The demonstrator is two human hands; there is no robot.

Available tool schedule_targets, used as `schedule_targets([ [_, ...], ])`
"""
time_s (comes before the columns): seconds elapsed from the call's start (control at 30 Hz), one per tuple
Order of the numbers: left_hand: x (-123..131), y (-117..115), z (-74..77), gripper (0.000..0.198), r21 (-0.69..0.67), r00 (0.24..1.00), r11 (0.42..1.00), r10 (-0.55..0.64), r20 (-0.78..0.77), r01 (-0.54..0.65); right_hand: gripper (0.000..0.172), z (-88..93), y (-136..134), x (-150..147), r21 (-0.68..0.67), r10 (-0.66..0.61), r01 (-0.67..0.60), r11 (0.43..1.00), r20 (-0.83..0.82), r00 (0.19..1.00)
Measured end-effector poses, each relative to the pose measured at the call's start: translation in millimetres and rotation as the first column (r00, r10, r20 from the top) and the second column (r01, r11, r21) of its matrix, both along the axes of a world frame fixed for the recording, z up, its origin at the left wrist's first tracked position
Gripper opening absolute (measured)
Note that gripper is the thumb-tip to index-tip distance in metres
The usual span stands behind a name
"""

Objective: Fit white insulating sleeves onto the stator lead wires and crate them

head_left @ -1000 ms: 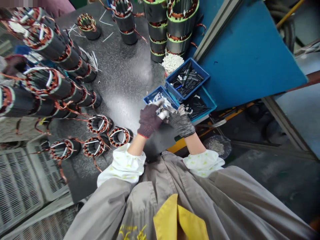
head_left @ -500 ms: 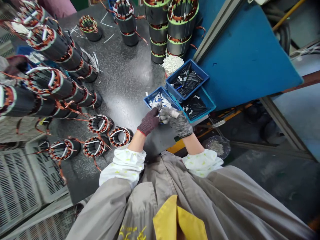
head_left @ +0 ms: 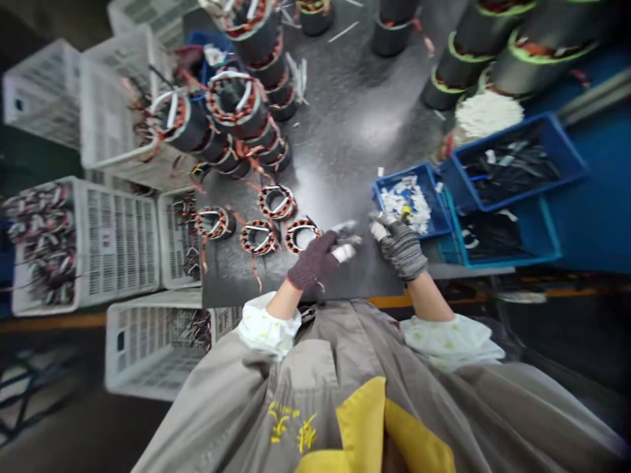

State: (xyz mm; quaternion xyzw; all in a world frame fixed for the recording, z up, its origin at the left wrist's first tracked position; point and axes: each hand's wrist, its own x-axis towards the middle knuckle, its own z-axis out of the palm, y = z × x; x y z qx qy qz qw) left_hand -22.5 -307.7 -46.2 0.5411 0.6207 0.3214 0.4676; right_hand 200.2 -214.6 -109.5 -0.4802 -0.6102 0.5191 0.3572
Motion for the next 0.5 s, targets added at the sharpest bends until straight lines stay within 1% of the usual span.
schedule_targets([
  [0.03, -25, -15, 3.3, 0.052, 0.030, 0.978, 0.984, 0.180, -0.110, -0.178, 0.033, 1.6, -7, -15, 0.062, 0.045, -0.047, 0.997, 0.035, 0.998],
  [0.07, -52, -28, 6.8, 0.052, 0.072, 0.903, 0.931, 0.365, -0.225, -0.358, 0.036, 4.2, -14, -31, 0.137, 0.110, -0.121, 0.983, 0.084, 0.990],
  [0.1, -82, -38, 10.2, 0.052, 0.119, 0.782, 0.848, 0.524, -0.338, -0.517, 0.039, 7.5, -22, -47, 0.209, 0.185, -0.213, 0.954, 0.145, 0.972],
  [0.13, -111, -45, 13.1, 0.055, 0.164, 0.640, 0.762, 0.623, -0.449, -0.627, 0.041, 10.6, -30, -63, 0.264, 0.258, -0.310, 0.913, 0.214, 0.942],
  [0.17, -138, -49, 15.0, 0.059, 0.191, 0.512, 0.699, 0.657, -0.554, -0.689, 0.042, 12.7, -37, -79, 0.293, 0.325, -0.404, 0.866, 0.284, 0.902],
  [0.2, -162, -49, 15.6, 0.066, 0.192, 0.418, 0.669, 0.635, -0.650, -0.718, 0.044, 13.3, -43, -94, 0.304, 0.378, -0.490, 0.817, 0.360, 0.853],
  [0.23, -180, -48, 14.7, 0.075, 0.168, 0.363, 0.672, 0.574, -0.734, -0.721, 0.048, 12.0, -48, -108, 0.302, 0.411, -0.562, 0.770, 0.438, 0.799],
  [0.27, -193, -45, 12.2, 0.087, 0.112, 0.351, 0.696, 0.486, -0.800, -0.709, 0.053, 8.7, -51, -119, 0.293, 0.423, -0.615, 0.732, 0.513, 0.747],
  [0.3, -201, -42, 8.0, 0.098, 0.037, 0.361, 0.716, 0.395, -0.845, -0.697, 0.059, 3.6, -53, -129, 0.279, 0.422, -0.661, 0.697, 0.585, 0.692],
  [0.33, -204, -40, 2.5, 0.106, -0.018, 0.373, 0.733, 0.324, -0.870, -0.680, 0.062, -3.0, -54, -135, 0.265, 0.410, -0.700, 0.663, 0.654, 0.636],
  [0.37, -205, -38, -4.3, 0.110, -0.055, 0.378, 0.741, 0.275, -0.884, -0.669, 0.064, -10.7, -54, -139, 0.252, 0.386, -0.733, 0.632, 0.718, 0.579],
  [0.4, -205, -38, -11.8, 0.111, -0.072, 0.381, 0.752, 0.247, -0.891, -0.655, 0.064, -19.0, -52, -141, 0.241, 0.351, -0.765, 0.597, 0.778, 0.520],
  [0.47, -203, -40, -26.9, 0.112, -0.033, 0.367, 0.804, 0.235, -0.900, -0.594, 0.059, -35.6, -44, -141, 0.213, 0.279, -0.832, 0.512, 0.875, 0.396],
  [0.5, -203, -41, -33.3, 0.112, -0.020, 0.370, 0.835, 0.222, -0.902, -0.550, 0.055, -42.8, -40, -140, 0.192, 0.240, -0.855, 0.481, 0.910, 0.339],
])
